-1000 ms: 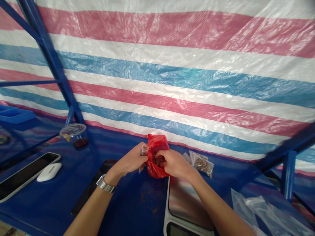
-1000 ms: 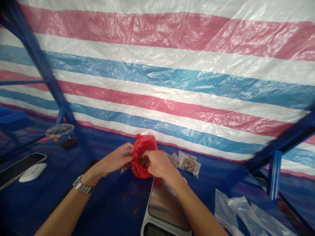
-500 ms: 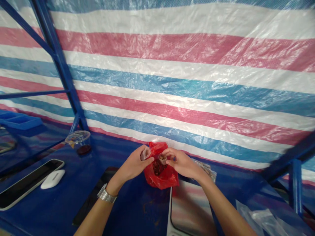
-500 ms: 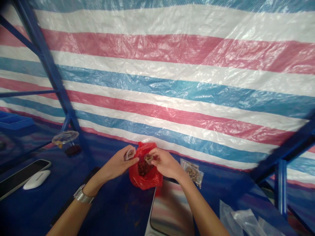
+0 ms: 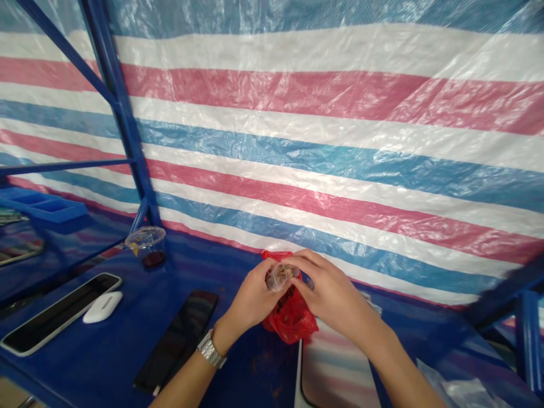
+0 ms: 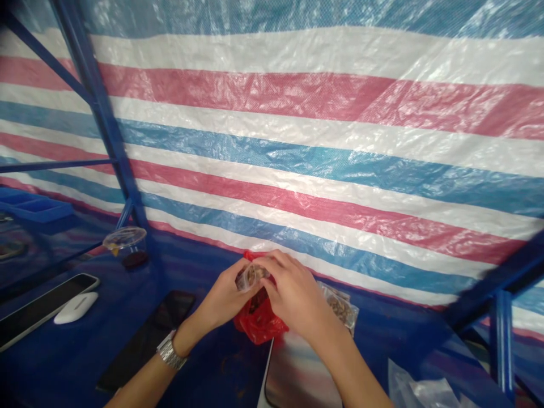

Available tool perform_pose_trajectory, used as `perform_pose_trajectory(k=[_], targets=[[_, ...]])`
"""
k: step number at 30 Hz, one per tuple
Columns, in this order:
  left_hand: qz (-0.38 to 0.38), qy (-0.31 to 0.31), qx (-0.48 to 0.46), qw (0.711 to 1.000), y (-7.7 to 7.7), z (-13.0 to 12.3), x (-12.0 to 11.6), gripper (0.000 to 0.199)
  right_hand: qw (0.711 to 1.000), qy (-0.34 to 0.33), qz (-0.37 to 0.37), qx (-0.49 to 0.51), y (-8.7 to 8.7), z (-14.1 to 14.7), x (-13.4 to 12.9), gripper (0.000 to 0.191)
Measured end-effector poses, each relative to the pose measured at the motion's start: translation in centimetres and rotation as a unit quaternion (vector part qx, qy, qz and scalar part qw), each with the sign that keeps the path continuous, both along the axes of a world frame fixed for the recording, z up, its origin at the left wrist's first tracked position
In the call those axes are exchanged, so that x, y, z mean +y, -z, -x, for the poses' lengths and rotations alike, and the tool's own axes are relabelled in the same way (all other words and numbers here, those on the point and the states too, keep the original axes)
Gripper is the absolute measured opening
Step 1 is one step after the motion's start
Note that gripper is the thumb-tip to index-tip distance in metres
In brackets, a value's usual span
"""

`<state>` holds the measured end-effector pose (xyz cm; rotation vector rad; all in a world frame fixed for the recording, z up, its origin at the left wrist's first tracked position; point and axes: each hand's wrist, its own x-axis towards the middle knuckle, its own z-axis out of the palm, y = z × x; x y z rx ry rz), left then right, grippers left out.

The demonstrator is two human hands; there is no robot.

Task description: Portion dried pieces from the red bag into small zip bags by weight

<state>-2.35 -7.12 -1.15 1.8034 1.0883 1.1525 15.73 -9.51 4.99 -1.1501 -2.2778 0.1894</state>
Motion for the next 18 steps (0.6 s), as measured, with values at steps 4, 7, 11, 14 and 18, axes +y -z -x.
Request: perform_pose_trajectory(k=[4,7,11,14,18], targets=[[-0.01,-0.013,0.025,1.0,0.04,-0.14,-0.18,0.022,0.999,-0.001,-0.018,-0.036,0.3,0.24,-0.17,0.045],[-0.014,-0.025,0.032,0.999,0.21,-0.17,-0.15,0.019,0.999,-0.006,-0.032,-0.029,0.49,0.5,-0.15,0.048],[-0.026,-0.053,0.052,0.997,0.59,-0.21,-0.03,0.016,1.0,-0.002,-0.016,-0.001,0.68,0.68,-0.01,0.049],[-0.032,-0.061,0.062,0.996,0.83,-0.24,0.08,0.015,0.999,-0.016,0.013,0.03,0.74,0.66,0.18,0.049],[-0.031,-0.065,0.069,0.995,0.91,-0.18,0.3,0.016,0.995,-0.032,0.037,0.086,0.96,0.55,0.79,0.041]])
